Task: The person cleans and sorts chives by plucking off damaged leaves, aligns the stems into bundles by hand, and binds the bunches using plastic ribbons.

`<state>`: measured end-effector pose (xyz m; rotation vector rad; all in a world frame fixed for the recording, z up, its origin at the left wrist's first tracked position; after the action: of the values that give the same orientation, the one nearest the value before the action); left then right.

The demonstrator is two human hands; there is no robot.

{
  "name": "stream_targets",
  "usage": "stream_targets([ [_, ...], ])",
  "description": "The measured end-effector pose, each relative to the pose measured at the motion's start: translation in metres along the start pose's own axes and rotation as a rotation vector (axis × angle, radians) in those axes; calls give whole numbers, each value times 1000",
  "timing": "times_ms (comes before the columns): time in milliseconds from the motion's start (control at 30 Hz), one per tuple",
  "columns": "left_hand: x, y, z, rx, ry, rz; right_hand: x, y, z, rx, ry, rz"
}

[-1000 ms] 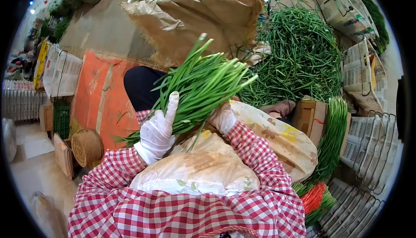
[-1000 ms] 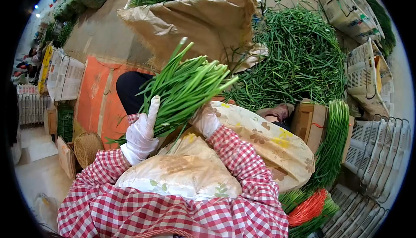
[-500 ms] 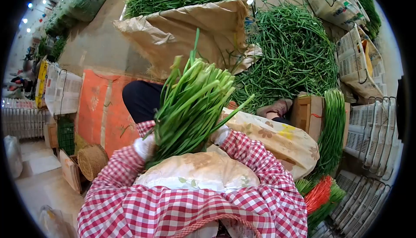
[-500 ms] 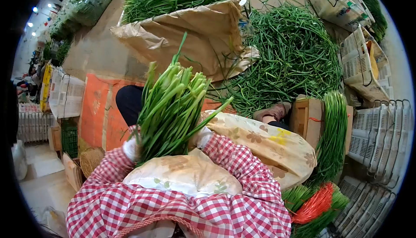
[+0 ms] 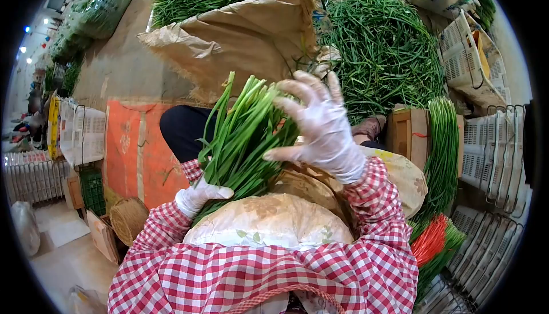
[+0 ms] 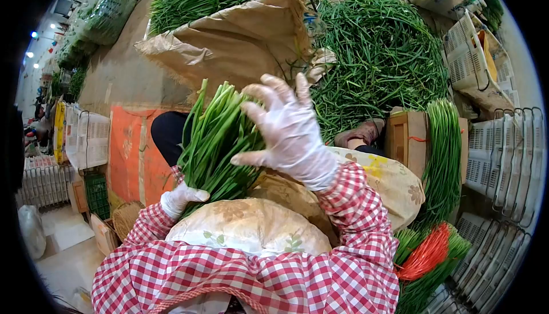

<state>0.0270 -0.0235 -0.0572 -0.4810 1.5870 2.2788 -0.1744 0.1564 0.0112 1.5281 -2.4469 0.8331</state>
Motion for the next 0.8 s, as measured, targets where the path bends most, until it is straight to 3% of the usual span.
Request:
stream_targets([
  [33, -5, -22, -27, 3, 0, -7, -1, -6, 10, -80, -61, -8],
  [67, -17, -44, -55, 274, 4, -30, -7, -10, 21, -14, -52, 14],
  [133, -31, -39, -50, 543, 6, -66, -24, -13, 40, 88, 29, 70],
  [167, -41, -35, -35, 56, 32, -161, -32, -15, 47, 144, 63, 99],
  [233, -49, -31, -5, -537, 166, -181, -39, -20, 47, 191, 134, 146],
  [300, -51, -40, 11, -700, 329, -140, -49, -9, 61, 372, 14, 397],
  [367, -54, -54, 2, -712, 285, -91, -49, 7, 66, 331, 227, 411],
  [433, -52, -51, 6, -731, 239, -33, -53, 21, 76, 727, 236, 625],
  [500, -50, -45, 14, -817, 220, -131, -49, 47, 71, 826, 317, 730],
  [567, -52, -44, 11, -759, 219, -122, -55, 97, 72, 380, 367, 742],
  [633, -52, -43, 9, -696, 209, -115, -52, 111, 53, -110, 210, 800],
  [667, -53, -43, 8, -690, 202, -118, -48, 98, 44, -45, 569, 499],
  [733, -55, -44, 8, -700, 197, -129, -20, 40, 7, 892, 278, 669],
  [767, -55, -44, 8, -704, 192, -135, -19, 22, 12, 1085, 59, 696],
  [800, -54, -44, 7, -704, 186, -139, -17, 4, 24, 1040, -74, 612],
])
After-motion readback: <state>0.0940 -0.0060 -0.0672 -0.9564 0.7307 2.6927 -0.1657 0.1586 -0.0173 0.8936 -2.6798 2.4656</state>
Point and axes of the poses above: each hand's wrist, its own x-axis towards the middle knuckle, its own z-axis out of the palm, y = z × x, the point moved 3 cm from there along x, towards the middle knuckle, and after that the axes turned 4 degrees about -x, right-handed, at the moved point
